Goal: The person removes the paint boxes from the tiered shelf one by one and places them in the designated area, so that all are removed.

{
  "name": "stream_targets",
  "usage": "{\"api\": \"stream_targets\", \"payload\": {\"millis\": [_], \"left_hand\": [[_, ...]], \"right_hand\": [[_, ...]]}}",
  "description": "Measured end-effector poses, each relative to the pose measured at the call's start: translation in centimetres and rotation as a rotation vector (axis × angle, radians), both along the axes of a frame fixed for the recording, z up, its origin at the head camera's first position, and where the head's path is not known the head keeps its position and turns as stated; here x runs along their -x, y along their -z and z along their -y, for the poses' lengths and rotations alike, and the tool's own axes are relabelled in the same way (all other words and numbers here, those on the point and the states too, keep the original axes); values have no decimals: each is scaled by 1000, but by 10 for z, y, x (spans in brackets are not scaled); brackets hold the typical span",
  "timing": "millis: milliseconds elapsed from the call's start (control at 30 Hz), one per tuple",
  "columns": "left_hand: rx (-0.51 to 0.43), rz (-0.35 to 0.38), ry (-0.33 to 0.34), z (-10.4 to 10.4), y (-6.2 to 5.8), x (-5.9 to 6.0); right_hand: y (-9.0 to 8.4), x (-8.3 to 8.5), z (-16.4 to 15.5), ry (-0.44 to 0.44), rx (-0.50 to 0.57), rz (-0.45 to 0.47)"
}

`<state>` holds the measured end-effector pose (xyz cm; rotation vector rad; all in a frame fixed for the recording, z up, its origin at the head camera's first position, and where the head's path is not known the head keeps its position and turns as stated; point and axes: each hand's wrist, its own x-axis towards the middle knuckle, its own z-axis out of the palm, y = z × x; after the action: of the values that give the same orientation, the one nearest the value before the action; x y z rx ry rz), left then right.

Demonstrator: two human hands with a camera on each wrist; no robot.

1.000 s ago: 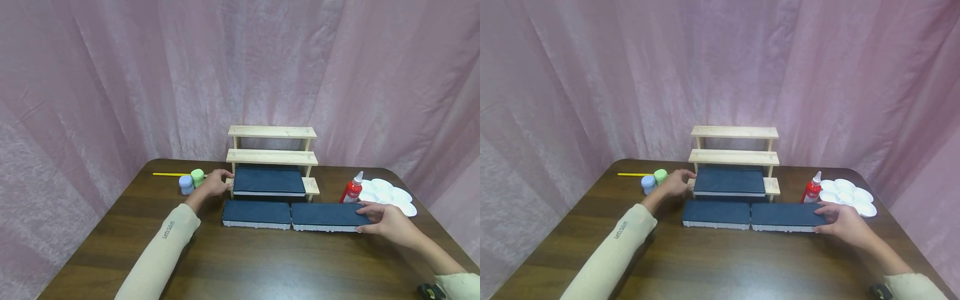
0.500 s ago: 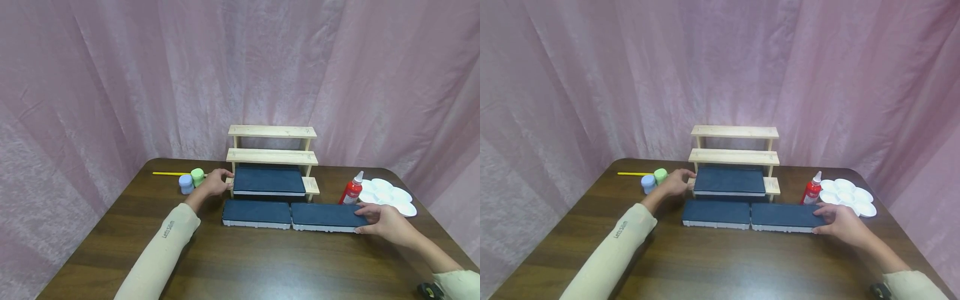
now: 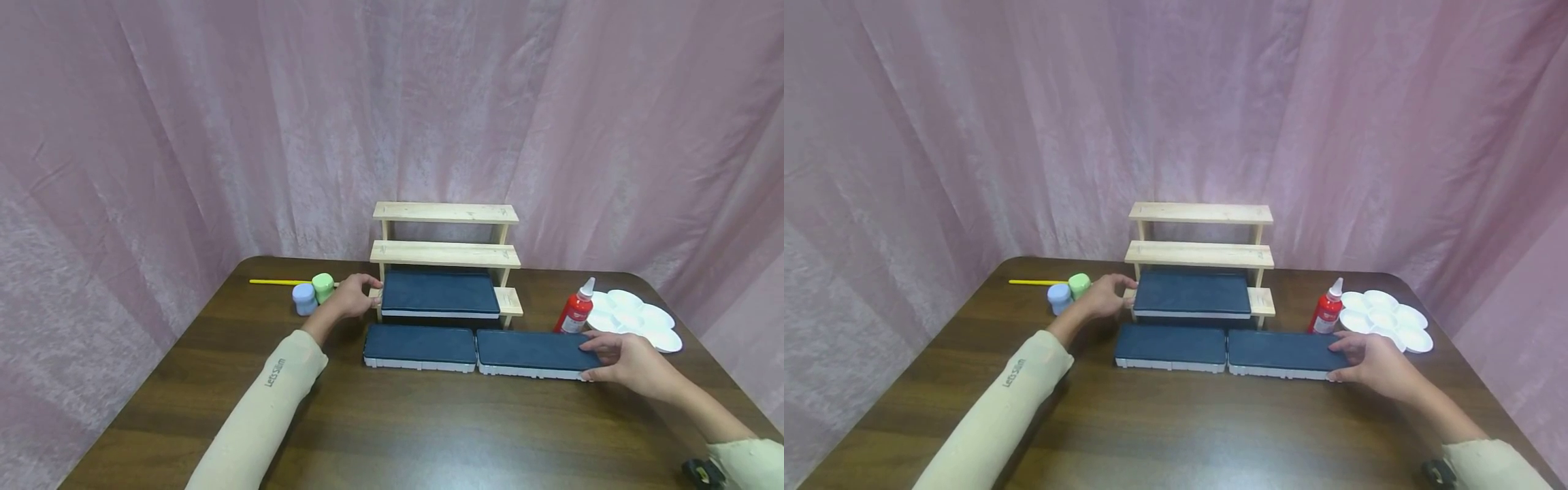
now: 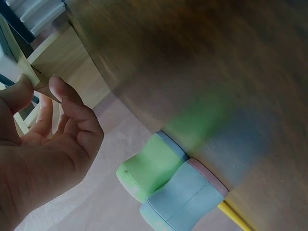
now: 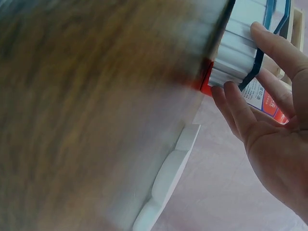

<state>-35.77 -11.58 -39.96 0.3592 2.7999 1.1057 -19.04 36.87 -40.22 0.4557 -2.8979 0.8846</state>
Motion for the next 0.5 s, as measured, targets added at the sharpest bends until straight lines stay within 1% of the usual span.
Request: {"api": "stream_targets", "payload": {"millis": [200,333,500], "left_hand": [[11,-2,3,0,0,-1],[12,-22,12,0,-1,-1],[16,-25,16,0,1,0]], "right_hand": [[2,0,-1,-12,-9,3],[2,0,-2,-16,-13,4],[0,-1,-2,-10,8,45]]}}
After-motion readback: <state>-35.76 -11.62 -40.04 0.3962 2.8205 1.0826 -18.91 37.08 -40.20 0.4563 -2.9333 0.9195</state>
